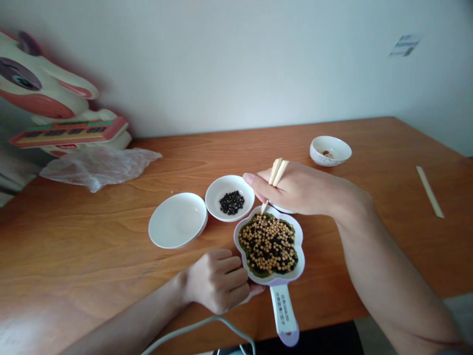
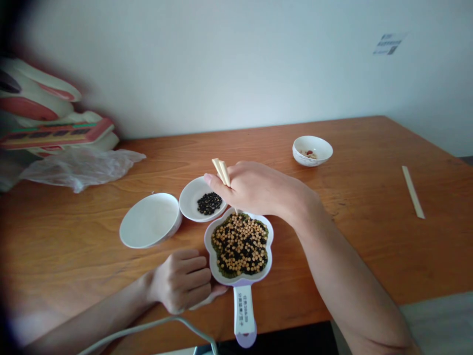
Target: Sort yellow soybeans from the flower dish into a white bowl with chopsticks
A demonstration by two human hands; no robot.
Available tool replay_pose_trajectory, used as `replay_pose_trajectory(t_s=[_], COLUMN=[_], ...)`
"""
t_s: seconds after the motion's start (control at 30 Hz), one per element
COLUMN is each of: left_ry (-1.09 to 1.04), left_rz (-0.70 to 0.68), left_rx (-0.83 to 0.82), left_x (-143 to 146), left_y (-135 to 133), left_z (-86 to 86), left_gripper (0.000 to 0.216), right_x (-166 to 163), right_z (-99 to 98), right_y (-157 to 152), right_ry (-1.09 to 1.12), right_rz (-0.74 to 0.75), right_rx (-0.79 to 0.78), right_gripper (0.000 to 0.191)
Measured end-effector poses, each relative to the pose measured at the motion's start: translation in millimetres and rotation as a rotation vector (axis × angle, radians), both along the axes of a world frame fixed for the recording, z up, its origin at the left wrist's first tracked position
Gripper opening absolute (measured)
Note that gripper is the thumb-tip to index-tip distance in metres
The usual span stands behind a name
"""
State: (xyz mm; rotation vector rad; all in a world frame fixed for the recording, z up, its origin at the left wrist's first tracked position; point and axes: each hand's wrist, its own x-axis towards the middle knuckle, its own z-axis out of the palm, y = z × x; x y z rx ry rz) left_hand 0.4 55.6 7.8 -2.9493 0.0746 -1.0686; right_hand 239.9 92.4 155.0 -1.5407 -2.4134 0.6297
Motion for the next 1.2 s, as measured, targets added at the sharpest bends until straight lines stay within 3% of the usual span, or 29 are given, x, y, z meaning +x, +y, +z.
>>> replay_pose_trajectory(t_s=[0.27, 0.47, 0.7, 0.9, 1.2], left_ry=[0.028, 0.282, 0.386, 0.399, 0.366], left_rz=[0.058, 0.069, 0.129, 0.121, 0.115], left_rx=[-0.231, -0.573, -0.764, -0.789, -0.771], left_x=[-3.9, -17.2, -15.9, -14.3, -13.7], left_y=[1.3, 9.4, 12.7, 14.0, 13.5], left_z=[-6.3, -5.1, -2.1, -1.9, -2.6], left_gripper=[0.04, 0.041, 0.042, 0.044, 0.046], right_x=[1.7, 7.2, 13.7, 12.0, 5.4], right_z=[-1.9, 4.5, 12.4, 7.0, 14.1], right_y=[1.2, -1.5, -15.9, -17.1, -24.6], right_ry=[0.041, 0.03, 0.125, 0.076, 0.042], right_rz=[0.015, -0.009, -0.058, -0.015, -0.007], right_rx=[-0.015, -0.026, -0.13, -0.102, -0.102], right_gripper=[0.058, 0.07, 0.074, 0.07, 0.064])
